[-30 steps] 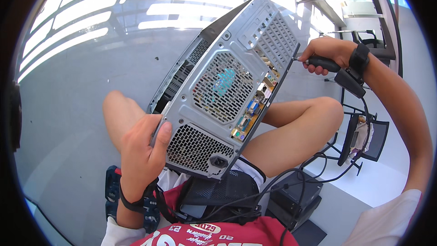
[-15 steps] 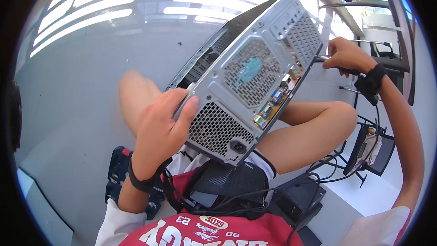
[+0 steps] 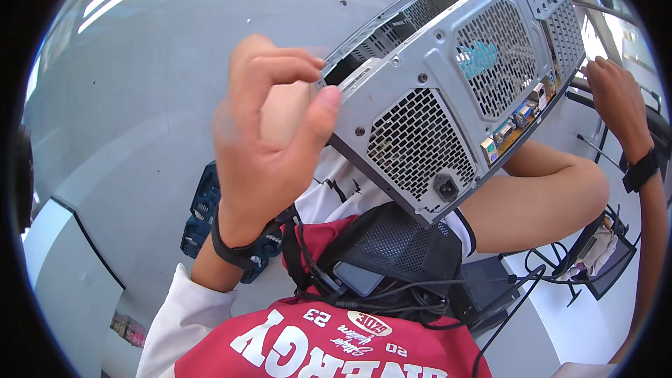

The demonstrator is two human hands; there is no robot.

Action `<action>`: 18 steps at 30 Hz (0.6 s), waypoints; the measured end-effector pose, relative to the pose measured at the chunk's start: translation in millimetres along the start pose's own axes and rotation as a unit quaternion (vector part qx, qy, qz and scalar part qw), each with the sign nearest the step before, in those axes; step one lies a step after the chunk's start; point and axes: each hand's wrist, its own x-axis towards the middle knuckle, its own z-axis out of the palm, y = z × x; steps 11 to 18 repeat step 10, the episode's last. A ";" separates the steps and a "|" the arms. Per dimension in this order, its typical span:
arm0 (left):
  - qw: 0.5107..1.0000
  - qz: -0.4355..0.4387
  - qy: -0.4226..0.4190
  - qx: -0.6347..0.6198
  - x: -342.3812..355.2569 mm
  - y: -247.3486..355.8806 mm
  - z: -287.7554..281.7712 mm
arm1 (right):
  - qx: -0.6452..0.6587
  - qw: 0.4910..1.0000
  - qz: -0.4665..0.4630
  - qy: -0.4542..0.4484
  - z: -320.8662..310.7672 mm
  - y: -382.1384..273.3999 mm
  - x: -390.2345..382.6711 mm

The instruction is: The person uses a screwdriver to remove and replace screws and panels on a computer tower.

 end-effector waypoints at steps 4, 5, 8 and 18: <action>0.994 -0.061 -0.074 -0.056 -31.6 8.6 -48.8 | -0.060 0.997 -0.043 0.018 -8.1 -0.4 8.7; 0.981 -0.094 -0.153 -0.079 -38.4 7.0 -52.2 | -0.076 0.992 -0.063 0.074 -11.2 -4.3 9.5; 0.911 -0.119 -0.381 -0.102 -59.2 -4.9 -54.4 | -0.105 0.986 -0.053 -0.117 -58.4 -34.0 28.7; 0.888 -0.127 -0.416 -0.150 -72.0 -3.9 -43.6 | -0.109 0.984 -0.070 -0.120 -52.5 -20.4 28.1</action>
